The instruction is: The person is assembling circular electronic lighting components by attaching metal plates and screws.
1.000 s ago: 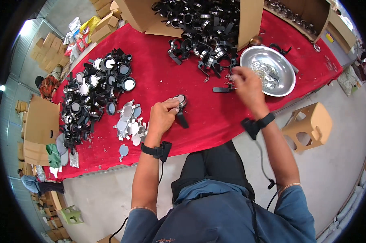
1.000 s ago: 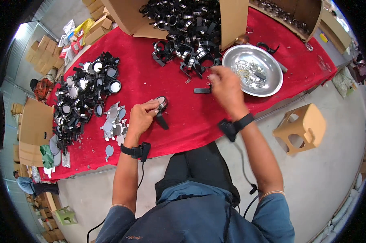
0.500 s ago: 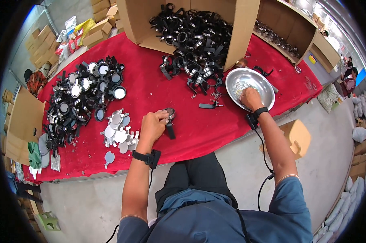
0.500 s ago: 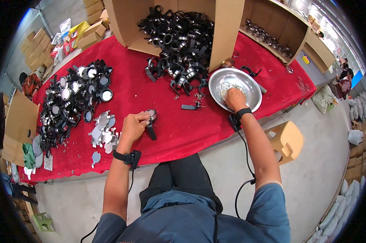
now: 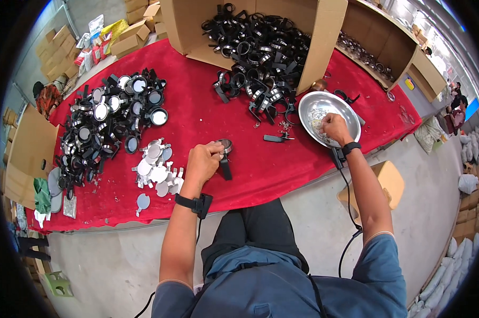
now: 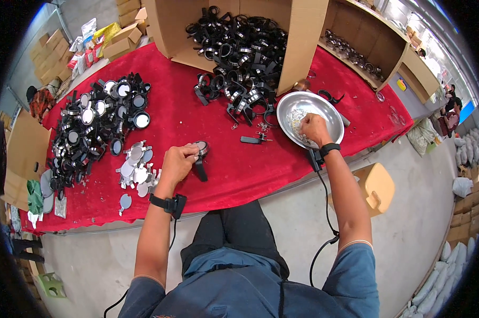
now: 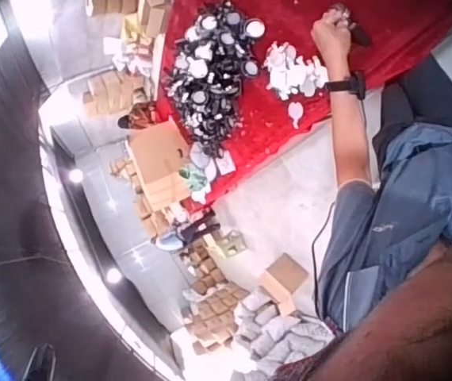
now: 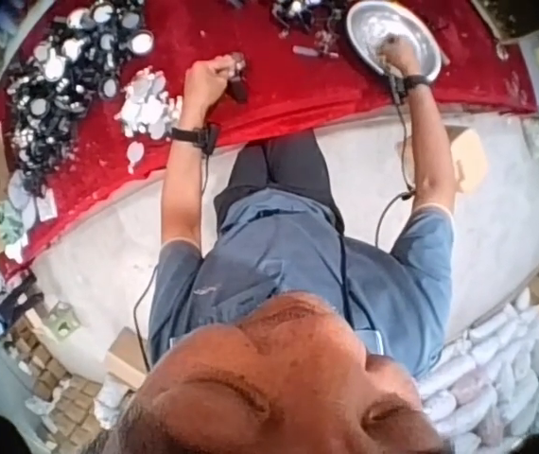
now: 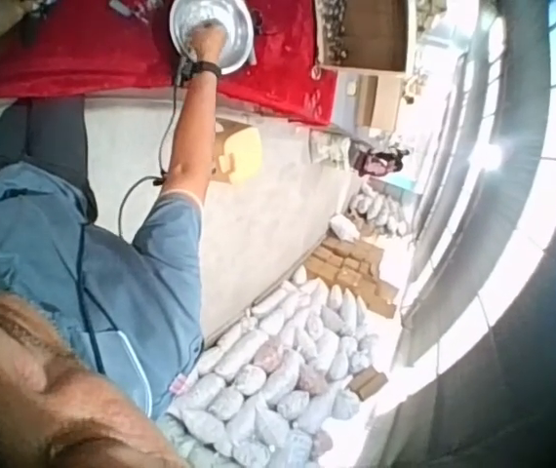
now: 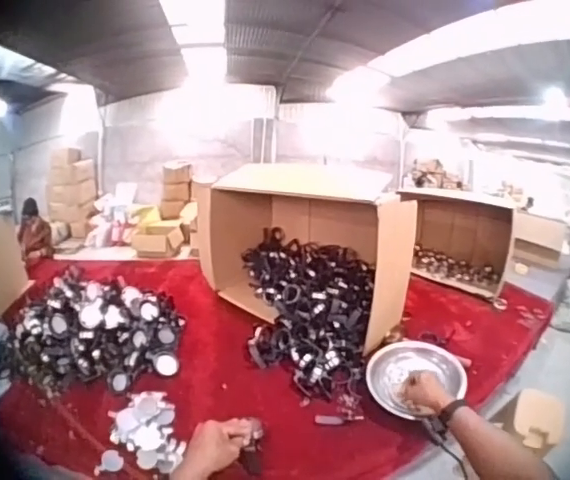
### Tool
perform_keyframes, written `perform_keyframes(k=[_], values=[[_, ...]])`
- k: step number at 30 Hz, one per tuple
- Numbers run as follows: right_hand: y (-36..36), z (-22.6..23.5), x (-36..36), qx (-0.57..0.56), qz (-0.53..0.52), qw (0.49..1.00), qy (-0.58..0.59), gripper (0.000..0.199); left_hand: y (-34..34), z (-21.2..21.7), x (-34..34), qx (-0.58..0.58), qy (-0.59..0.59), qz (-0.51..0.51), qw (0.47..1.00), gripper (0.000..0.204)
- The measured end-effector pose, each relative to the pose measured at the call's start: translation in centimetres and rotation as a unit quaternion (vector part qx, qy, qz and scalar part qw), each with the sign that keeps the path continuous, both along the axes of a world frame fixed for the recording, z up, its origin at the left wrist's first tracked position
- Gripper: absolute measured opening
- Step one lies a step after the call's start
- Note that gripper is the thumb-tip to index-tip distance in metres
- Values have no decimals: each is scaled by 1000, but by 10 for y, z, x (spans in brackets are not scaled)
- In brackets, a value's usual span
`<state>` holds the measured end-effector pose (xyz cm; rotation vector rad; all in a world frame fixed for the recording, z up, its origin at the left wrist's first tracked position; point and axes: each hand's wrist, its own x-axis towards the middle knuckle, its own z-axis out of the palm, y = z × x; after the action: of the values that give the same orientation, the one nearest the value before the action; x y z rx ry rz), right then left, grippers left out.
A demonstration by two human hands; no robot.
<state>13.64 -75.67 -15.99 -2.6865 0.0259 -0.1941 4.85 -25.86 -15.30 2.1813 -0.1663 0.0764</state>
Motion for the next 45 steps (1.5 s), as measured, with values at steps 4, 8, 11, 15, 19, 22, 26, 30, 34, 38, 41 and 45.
perform_keyframes(k=[4, 8, 11, 15, 19, 22, 26, 30, 34, 38, 41, 45], values=[[3, 20, -18, 360, -32, 932, 35, 9, -1, -2, 1, -10, -7, -1, 1000, 30], [24, 37, -39, 468, 5, 884, -6, 6, -1, 0, -2, -21, -4, 1, 1000, 30], [39, 44, -50, 495, 27, 869, 0, 6, 1, -4, -1, -6, -18, -8, 1000, 30], [56, 46, -63, 510, 45, 859, 23, 9, 1, -7, 1, -8, -13, -9, 1000, 30], [104, 46, -86, 599, 82, 795, 55, 22, 7, -9, 0, -1, -15, -11, 1000, 30], [125, 27, -95, 627, 84, 769, 92, 26, 3, -6, 6, 6, -10, -14, 1000, 29], [178, 6, -106, 689, 55, 711, 130, 17, 4, -2, 6, 10, -15, -21, 1000, 31], [241, -6, -115, 726, 49, 667, 162, 16, 2, -4, 3, -7, -38, -14, 999, 31], [291, -22, -112, 727, 20, 666, 169, 13, 1, -8, 3, -33, -13, -9, 999, 31], [323, -32, -103, 694, -28, 701, 162, 15, -1, -8, 0, -37, -15, -9, 999, 33], [336, -36, -99, 676, -54, 720, 148, 17, 0, -2, -1, -29, -18, -11, 999, 33], [340, -39, -100, 662, -66, 735, 129, 20, 1, -1, 0, -25, -22, -17, 999, 33]])
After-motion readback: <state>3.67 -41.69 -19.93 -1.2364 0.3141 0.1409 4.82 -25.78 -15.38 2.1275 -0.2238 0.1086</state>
